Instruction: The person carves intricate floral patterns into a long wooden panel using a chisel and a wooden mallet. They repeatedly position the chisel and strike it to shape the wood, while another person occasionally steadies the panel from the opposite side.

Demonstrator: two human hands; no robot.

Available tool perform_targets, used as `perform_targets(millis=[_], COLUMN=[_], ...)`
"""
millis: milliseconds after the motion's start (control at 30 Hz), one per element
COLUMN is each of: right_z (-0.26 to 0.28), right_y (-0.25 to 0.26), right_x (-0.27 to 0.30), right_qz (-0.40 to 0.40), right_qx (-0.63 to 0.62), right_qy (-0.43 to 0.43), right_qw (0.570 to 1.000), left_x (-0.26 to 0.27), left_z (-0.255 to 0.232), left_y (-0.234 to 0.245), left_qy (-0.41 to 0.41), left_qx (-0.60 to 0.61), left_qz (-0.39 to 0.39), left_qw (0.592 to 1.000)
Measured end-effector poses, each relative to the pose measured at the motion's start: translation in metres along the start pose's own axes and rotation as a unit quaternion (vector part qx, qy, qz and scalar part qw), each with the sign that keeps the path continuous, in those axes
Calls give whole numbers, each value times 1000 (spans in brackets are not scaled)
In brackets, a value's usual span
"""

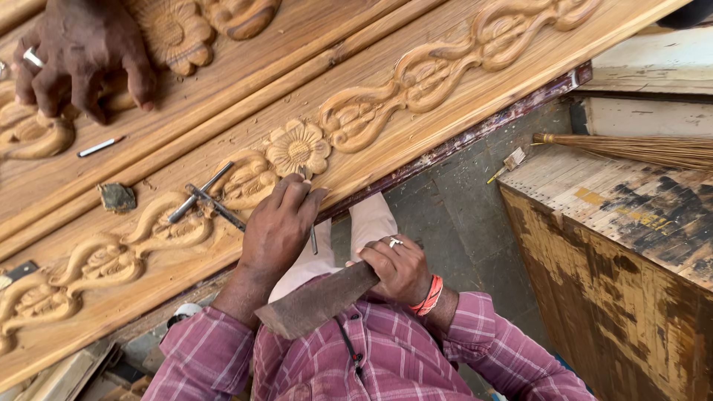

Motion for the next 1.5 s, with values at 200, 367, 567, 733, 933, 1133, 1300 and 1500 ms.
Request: perform_targets(millis=[200,367,567,733,933,1133,1300,1500], right_z=[3,10,15,18,14,14,9,13], right_y=[3,10,11,14,13,17,31,14], right_x=[-13,-24,-29,-27,-25,-8,14,34], right_qz=[-3,-5,8,-4,-24,-200,-274,-221], right_qx=[-33,7,-9,-19,-30,-159,-132,-164], right_qy=[-25,-48,-91,-80,-112,-273,-300,-400], right_qw=[999,999,996,997,993,928,904,874], left_x=[-5,-10,-10,-13,-23,-27,-15,15], left_z=[5,5,6,11,23,57,47,20], left_y=[3,2,4,11,5,10,8,2], left_qy=[12,10,7,16,1,241,307,242], left_qx=[16,13,18,36,49,147,272,243], left_qz=[43,49,76,97,92,-248,-17,-155], left_qw=[999,999,997,995,995,927,912,926])
Point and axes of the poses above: each hand's wrist, its own x-axis away from the middle knuckle, its own y-axis out of the back of the hand, z = x × y, the point moved 1 cm from there along -x, towards the middle knuckle, and after that the axes turned 15 degrees about -x, right-handed, at the moved point
